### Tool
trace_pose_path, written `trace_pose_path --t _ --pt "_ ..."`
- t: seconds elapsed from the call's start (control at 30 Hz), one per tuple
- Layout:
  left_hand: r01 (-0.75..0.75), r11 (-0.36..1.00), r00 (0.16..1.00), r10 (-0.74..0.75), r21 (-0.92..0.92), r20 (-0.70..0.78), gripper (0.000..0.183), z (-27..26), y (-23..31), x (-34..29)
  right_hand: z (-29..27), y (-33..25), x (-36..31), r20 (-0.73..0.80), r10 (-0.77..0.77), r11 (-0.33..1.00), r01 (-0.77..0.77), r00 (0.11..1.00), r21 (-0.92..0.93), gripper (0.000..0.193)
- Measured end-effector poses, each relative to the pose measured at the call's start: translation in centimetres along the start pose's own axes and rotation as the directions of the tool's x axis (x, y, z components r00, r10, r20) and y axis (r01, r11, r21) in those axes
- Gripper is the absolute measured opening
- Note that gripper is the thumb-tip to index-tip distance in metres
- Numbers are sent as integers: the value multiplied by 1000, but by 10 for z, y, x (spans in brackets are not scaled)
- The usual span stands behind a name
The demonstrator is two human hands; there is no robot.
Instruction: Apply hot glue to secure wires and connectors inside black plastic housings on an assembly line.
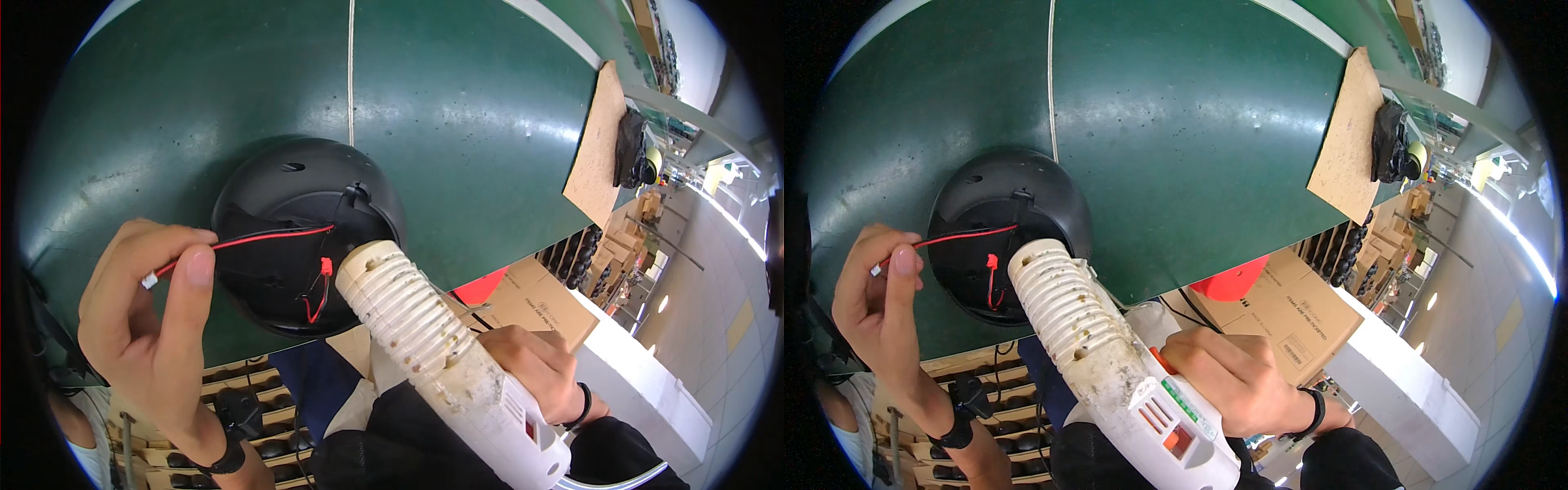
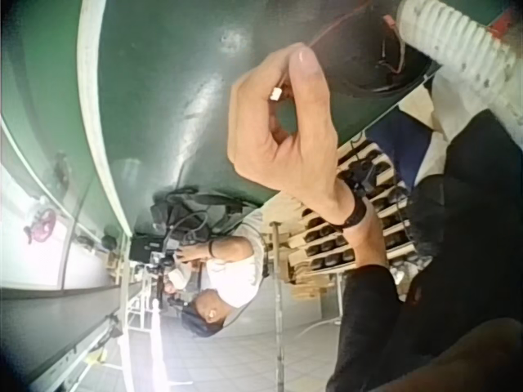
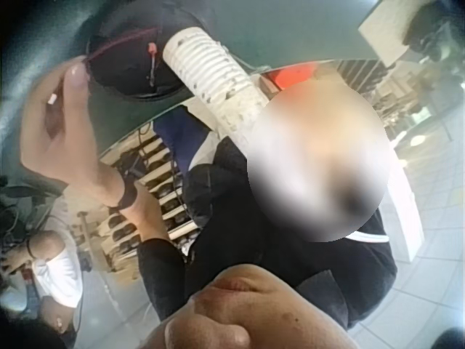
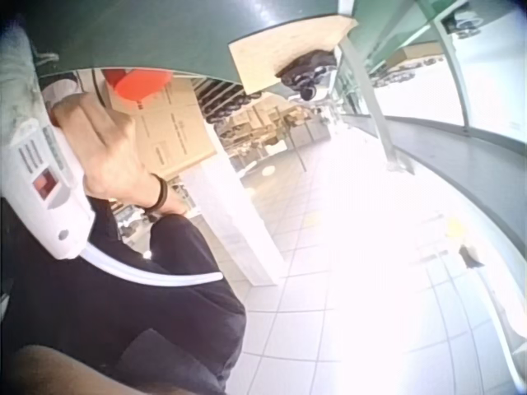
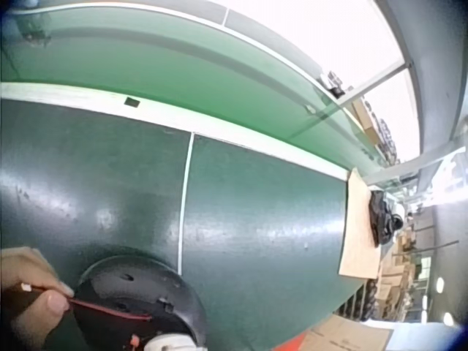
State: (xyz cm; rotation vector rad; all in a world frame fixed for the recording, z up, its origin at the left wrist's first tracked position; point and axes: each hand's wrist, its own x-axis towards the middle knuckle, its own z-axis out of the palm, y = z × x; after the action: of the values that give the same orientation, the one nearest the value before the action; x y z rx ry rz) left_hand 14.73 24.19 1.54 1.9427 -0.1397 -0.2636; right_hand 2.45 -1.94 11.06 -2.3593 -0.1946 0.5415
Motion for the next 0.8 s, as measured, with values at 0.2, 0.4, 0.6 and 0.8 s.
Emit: trace_pose_path --t 0.2,0.4,0.6,0.8 --pt "36 999 999 -36 5 -6 8 1 -4 -7 0 1 1 -8 16 1000 -16 1000 -6 26" --pt "34 999 999 -35 -35 -10 9 0 -6 -11 -7 -2 2 15 25 999 -25 1000 22 27" --pt "5 986 999 -11 -169 -34 8 9 -2 -3 -14 -15 -2 7 72 997 -71 997 -36 29" --pt "60 922 989 -107 -382 -104 28 5 -8 -17 -14 -29 1 63 226 973 -228 972 23 30"
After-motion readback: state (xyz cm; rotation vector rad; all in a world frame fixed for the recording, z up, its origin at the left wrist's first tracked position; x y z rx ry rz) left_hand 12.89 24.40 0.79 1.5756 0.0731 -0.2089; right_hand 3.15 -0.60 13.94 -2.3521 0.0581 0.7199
